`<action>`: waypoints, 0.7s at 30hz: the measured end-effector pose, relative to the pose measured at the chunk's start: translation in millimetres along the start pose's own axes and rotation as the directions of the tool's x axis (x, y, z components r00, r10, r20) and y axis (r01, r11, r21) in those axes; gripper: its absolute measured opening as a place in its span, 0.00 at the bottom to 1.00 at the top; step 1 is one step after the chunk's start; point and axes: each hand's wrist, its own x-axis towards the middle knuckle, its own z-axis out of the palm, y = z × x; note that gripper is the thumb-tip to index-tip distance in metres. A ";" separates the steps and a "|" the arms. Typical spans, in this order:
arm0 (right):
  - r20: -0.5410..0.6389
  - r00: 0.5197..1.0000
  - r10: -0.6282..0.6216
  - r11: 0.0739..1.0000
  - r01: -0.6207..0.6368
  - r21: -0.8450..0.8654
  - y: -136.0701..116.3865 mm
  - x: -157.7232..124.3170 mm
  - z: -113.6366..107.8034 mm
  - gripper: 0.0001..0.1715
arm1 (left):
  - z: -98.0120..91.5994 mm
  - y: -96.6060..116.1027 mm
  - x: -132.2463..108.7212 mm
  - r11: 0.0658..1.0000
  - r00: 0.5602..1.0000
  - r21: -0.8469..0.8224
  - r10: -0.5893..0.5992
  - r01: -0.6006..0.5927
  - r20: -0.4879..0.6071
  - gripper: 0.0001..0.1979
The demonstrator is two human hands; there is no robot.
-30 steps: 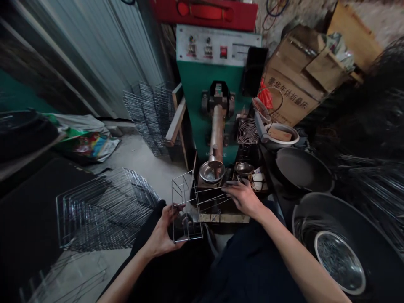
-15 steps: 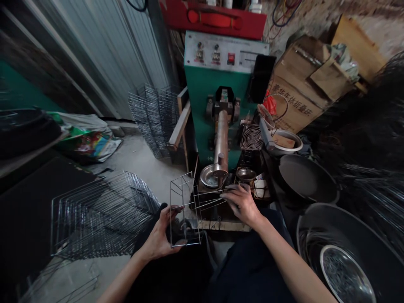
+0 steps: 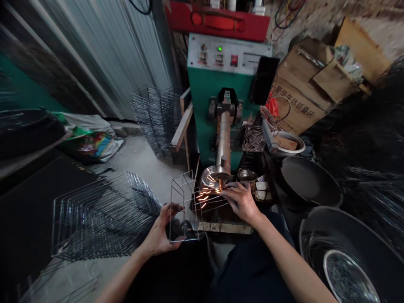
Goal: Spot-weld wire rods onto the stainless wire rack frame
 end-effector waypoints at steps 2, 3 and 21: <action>-0.029 0.999 0.024 1.000 -0.024 0.000 1.0 -1.7 0.8 0.13 | 1.2 2.5 1.2 1.000 1.000 -0.010 0.014 -0.014 -0.004 0.49; -0.040 0.998 0.044 0.999 -0.044 0.000 2.1 -2.8 0.3 0.12 | 1.5 3.7 1.8 1.000 1.000 0.000 0.022 -0.022 -0.013 0.49; -0.238 0.626 0.742 0.632 -0.773 -0.063 75.6 -147.6 -77.5 0.27 | -18.3 -15.2 24.3 1.000 0.997 -0.013 0.027 -0.026 0.071 0.56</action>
